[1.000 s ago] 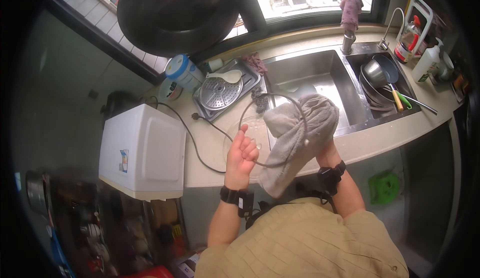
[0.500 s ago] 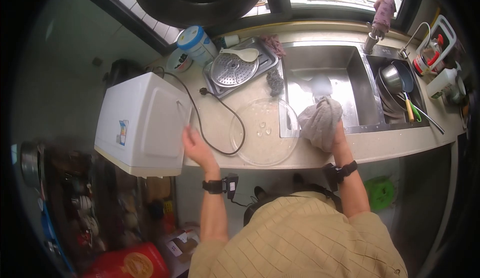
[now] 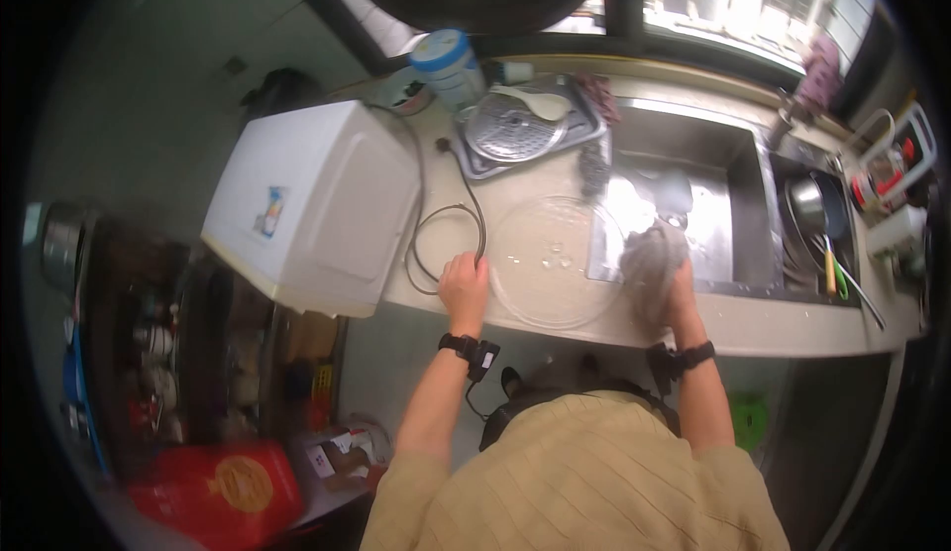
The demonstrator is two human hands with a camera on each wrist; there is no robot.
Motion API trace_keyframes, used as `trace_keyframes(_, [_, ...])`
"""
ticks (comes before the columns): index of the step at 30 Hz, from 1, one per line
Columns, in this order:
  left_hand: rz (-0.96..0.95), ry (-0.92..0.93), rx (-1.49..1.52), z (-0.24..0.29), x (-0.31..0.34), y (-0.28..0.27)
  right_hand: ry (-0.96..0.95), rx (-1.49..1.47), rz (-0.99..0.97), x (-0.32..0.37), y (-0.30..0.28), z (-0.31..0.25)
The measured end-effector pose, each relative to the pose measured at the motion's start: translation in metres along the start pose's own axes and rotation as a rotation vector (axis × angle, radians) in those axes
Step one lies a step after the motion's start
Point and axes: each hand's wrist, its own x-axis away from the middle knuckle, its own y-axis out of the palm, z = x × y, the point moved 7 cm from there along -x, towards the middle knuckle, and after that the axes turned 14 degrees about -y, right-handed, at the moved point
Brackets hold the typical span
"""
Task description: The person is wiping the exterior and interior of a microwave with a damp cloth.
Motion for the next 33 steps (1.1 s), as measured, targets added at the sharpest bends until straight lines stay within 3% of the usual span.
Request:
trace_keyframes(1, [0.104,-0.065,0.01,-0.009,-0.006,-0.009,0.107,-0.147,0.034,-0.001,-0.013,0.014])
trace_keyframes(3, [0.126,-0.108,-0.037,-0.028,-0.01,-0.008,0.104,-0.097,0.028,0.002,0.003,-0.007])
trace_keyframes(5, [0.033,-0.089,-0.092,-0.04,-0.01,0.007,-0.007,0.004,-0.012,-0.001,0.008,-0.014])
trace_keyframes(7, [-0.024,-0.144,-0.092,-0.032,-0.005,0.002,-0.002,0.054,-0.035,-0.002,0.016,-0.018])
trace_keyframes(10, [0.251,0.095,-0.151,0.007,0.015,-0.032,0.012,0.109,-0.033,-0.003,0.012,-0.016])
trace_keyframes(11, [0.26,0.086,-0.153,0.008,0.024,-0.03,0.021,0.105,-0.023,-0.006,0.007,-0.012])
trace_keyframes(13, [0.049,-0.032,0.111,0.004,0.043,-0.013,0.057,-0.034,-0.084,-0.011,0.006,0.002])
trace_keyframes(14, [0.062,-0.041,0.109,0.007,0.052,-0.006,0.145,-0.149,-0.085,-0.012,0.005,0.014])
trace_keyframes(16, [-0.048,-0.406,0.337,-0.005,0.062,0.018,0.275,-0.318,-0.067,-0.011,0.019,0.023])
trace_keyframes(17, [-0.036,-0.414,0.339,0.003,0.061,0.025,0.278,-0.316,-0.082,-0.013,0.021,0.025])
trace_keyframes(19, [-0.155,-0.707,0.662,0.005,0.058,0.04,0.046,0.364,-0.285,-0.025,0.015,0.024])
trace_keyframes(20, [-0.412,-0.903,0.814,0.006,0.059,0.057,0.101,0.447,-0.251,-0.029,0.003,0.036])
trace_keyframes(23, [-0.409,-0.841,1.076,0.023,0.051,0.037,0.078,0.304,-0.273,-0.029,0.008,0.04])
trace_keyframes(24, [-0.291,-0.746,1.083,0.021,0.044,0.031,0.076,0.302,-0.28,-0.029,0.012,0.04])
trace_keyframes(25, [-0.287,-0.748,1.081,0.021,0.043,0.033,0.097,0.303,-0.251,-0.027,0.012,0.04])
trace_keyframes(27, [-0.559,-0.927,1.44,0.035,0.047,0.047,0.142,0.306,-0.188,-0.021,0.01,0.042])
trace_keyframes(28, [-0.827,-0.951,1.438,0.05,0.05,0.051,0.145,0.305,-0.19,-0.019,0.01,0.045])
trace_keyframes(29, [-0.821,-0.952,1.44,0.052,0.051,0.047,0.098,0.348,-0.216,-0.019,0.011,0.047])
trace_keyframes(31, [-1.096,-0.88,1.448,0.072,0.058,0.047,0.046,0.39,-0.248,-0.021,0.015,0.047])
trace_keyframes(33, [-1.071,-0.879,1.455,0.065,0.057,0.046,-0.035,0.362,-0.221,-0.02,0.007,0.039])
